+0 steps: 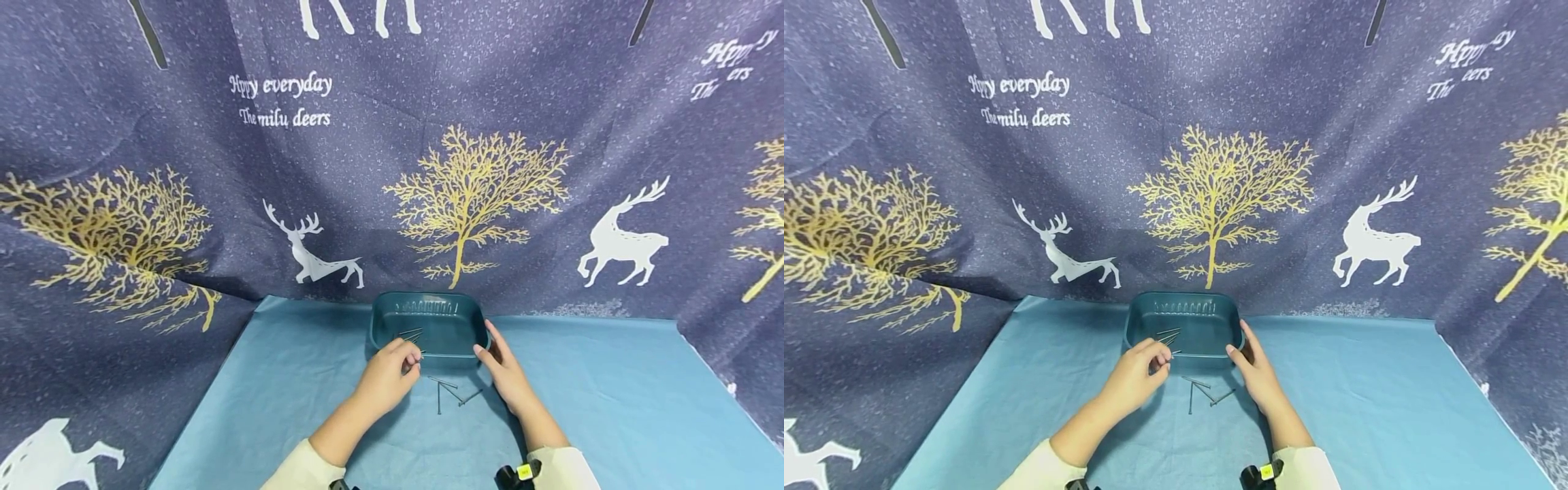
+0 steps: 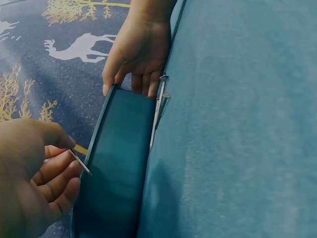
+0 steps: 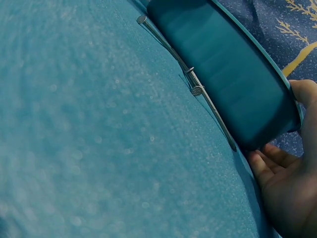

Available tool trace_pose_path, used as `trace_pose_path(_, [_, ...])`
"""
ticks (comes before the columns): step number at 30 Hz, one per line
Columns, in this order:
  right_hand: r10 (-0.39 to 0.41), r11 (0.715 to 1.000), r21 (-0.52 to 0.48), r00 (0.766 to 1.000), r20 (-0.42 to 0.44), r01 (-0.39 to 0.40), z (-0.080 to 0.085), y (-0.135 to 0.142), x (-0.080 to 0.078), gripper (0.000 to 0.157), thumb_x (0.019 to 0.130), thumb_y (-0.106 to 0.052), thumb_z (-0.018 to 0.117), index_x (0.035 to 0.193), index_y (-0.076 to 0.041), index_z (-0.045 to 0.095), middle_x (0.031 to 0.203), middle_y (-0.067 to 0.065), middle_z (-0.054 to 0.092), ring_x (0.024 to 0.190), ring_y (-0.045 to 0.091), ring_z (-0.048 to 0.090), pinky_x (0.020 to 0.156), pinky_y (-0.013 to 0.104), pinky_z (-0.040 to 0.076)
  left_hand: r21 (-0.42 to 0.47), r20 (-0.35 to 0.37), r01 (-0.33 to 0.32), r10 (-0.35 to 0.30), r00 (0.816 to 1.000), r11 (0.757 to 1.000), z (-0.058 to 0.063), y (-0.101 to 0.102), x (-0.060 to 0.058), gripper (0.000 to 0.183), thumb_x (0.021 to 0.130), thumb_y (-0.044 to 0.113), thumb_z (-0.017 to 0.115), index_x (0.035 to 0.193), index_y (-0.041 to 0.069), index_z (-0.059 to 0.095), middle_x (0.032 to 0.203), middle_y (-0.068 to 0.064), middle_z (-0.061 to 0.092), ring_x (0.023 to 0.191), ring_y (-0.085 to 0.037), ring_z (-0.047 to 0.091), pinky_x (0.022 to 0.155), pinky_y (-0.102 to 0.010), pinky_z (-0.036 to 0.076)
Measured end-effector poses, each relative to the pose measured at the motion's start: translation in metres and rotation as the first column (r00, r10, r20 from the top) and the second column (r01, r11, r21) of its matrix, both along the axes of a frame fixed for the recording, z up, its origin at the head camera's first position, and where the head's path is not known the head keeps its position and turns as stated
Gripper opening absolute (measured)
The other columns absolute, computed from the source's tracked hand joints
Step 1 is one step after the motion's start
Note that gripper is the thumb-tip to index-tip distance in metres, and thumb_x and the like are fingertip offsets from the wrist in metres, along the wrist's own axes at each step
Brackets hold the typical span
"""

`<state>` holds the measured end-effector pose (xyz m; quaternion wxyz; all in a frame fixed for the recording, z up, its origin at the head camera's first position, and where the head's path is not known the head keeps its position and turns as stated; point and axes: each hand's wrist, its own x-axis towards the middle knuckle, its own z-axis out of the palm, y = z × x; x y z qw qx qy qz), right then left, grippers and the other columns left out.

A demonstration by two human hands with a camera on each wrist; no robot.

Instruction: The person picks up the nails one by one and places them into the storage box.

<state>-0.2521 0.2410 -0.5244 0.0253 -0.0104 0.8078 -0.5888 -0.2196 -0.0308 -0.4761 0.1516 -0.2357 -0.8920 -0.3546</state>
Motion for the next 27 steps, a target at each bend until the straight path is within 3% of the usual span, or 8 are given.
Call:
trace_pose_path(7, [0.007, 1.000, 0.002, 1.000, 0.006, -0.007, 0.000, 0.001, 0.001, 0.071, 0.105, -0.043, 0.052, 0.163, -0.034, 0.013, 0.170, 0.017, 0.004, 0.157, 0.041, 0.009, 0.124, 0.061, 0.016, 0.074, 0.029, -0.030, 0.028, 0.999, 0.997, 0.004, -0.001, -0.006, 0.007, 0.090, 0.011, 0.069, 0.095, 0.015, 0.066, 0.086, 0.006, 0.059, 0.079, -0.004, 0.058, 0.074, -0.019, 0.052])
trace_pose_path(27, [-0.002, 1.000, -0.002, 1.000, 0.003, 0.002, -0.001, 0.001, 0.000, 0.071, 0.103, -0.047, 0.053, 0.162, -0.036, 0.015, 0.170, 0.019, 0.008, 0.156, 0.041, 0.013, 0.124, 0.061, 0.018, 0.158, -0.035, -0.072, 0.079, 0.996, 0.985, 0.009, -0.003, -0.020, 0.006, 0.091, 0.008, 0.071, 0.097, 0.009, 0.069, 0.086, 0.001, 0.062, 0.079, -0.014, 0.064, 0.073, -0.023, 0.054])
